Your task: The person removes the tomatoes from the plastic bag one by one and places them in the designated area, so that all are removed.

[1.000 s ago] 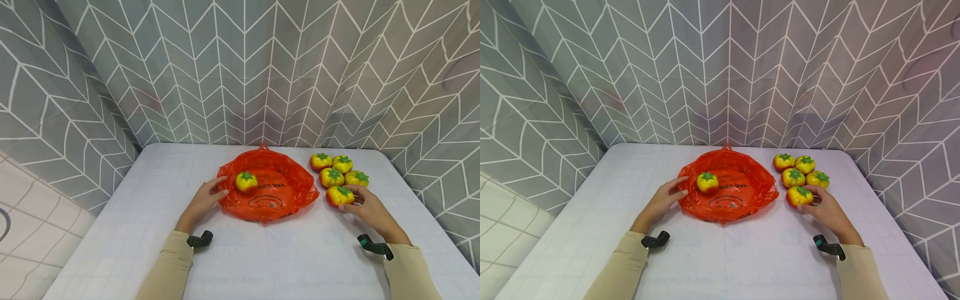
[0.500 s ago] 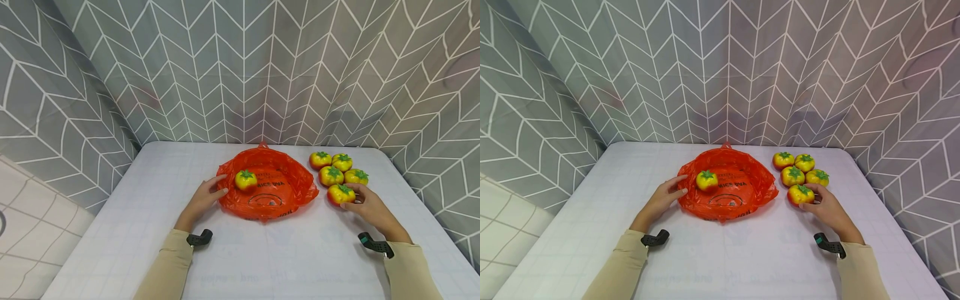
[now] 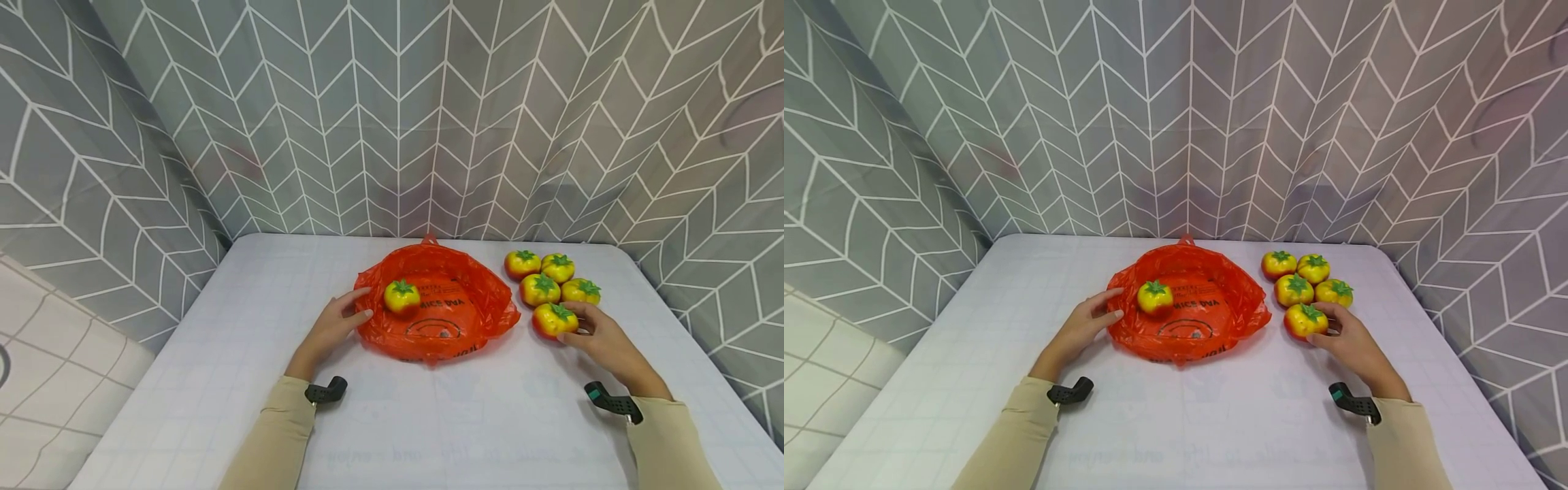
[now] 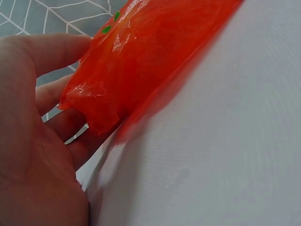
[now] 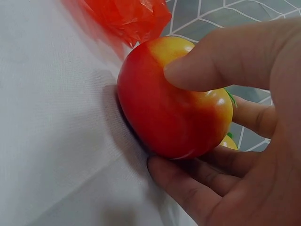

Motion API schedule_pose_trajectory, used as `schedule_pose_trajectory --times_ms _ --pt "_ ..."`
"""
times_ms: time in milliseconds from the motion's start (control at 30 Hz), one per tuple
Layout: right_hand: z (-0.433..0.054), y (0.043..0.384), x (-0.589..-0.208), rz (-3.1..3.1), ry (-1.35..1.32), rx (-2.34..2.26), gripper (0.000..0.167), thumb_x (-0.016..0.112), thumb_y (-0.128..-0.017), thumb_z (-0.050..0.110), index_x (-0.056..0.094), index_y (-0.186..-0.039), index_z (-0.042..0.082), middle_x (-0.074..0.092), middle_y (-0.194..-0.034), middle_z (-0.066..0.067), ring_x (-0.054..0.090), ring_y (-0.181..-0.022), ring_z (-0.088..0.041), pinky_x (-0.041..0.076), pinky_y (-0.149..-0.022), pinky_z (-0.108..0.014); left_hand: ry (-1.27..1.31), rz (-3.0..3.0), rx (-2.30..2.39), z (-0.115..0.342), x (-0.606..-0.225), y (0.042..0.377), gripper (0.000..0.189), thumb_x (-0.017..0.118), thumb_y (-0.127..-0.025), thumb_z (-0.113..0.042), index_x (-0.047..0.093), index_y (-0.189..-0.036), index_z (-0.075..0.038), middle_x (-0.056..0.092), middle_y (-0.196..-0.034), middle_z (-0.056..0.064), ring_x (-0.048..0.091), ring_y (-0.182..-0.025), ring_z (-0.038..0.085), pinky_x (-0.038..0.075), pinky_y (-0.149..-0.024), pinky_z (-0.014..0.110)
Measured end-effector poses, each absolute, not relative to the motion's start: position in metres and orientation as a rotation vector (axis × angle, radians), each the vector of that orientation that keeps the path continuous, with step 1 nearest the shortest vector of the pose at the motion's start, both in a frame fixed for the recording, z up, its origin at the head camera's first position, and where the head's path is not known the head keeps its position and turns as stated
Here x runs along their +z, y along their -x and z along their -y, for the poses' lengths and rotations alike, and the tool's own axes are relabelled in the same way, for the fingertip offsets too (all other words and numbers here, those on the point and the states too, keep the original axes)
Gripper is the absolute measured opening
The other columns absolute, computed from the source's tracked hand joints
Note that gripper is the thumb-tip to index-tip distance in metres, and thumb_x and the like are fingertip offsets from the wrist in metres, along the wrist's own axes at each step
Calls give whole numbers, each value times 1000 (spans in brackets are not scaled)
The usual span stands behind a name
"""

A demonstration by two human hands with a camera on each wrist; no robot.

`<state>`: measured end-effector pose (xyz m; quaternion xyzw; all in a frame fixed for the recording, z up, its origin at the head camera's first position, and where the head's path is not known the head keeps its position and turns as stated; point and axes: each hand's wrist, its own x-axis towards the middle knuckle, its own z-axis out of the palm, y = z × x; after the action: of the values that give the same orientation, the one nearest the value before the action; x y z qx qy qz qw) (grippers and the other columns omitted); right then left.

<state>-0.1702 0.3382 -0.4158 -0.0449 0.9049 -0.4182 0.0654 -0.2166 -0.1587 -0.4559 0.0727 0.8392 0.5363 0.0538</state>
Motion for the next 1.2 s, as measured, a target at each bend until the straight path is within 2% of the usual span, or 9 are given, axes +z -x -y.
schedule_pose_trajectory --times_ms 267,467,667,900,1200 --pt "-336 169 -416 -2729 134 -1269 73 68 -95 22 30 -152 -3 33 -150 -30 39 -131 -53 42 -101 -64 -222 -2544 1641 159 -457 216 51 69 -94 -36 56 -143 -30 47 -150 6 39 -139 30 26 -116 59" --pt "-337 170 -417 -2740 126 -1256 73 68 -95 22 29 -152 -2 34 -150 -30 40 -131 -52 43 -101 -62 -228 -2544 1646 158 -456 216 51 69 -94 -35 56 -143 -29 48 -150 6 39 -140 30 17 -119 59" --pt "-338 172 -419 -2745 123 -1257 73 68 -96 21 29 -153 -2 35 -150 -29 40 -131 -51 42 -102 -63 -214 -2539 1644 158 -456 216 51 68 -94 -36 56 -143 -29 48 -150 6 38 -141 31 21 -117 59" --pt "-338 170 -418 -2750 124 -1272 74 70 -95 24 31 -151 -3 36 -149 -31 39 -131 -52 39 -103 -63 -206 -2536 1648 158 -456 216 51 69 -93 -36 56 -142 -30 48 -151 6 36 -142 31 15 -118 60" --pt "-335 170 -414 -2742 126 -1277 74 68 -95 21 28 -153 -2 33 -150 -32 37 -133 -54 38 -103 -66 -243 -2530 1664 159 -455 216 51 69 -94 -34 56 -143 -28 48 -151 6 40 -139 29 15 -119 58"
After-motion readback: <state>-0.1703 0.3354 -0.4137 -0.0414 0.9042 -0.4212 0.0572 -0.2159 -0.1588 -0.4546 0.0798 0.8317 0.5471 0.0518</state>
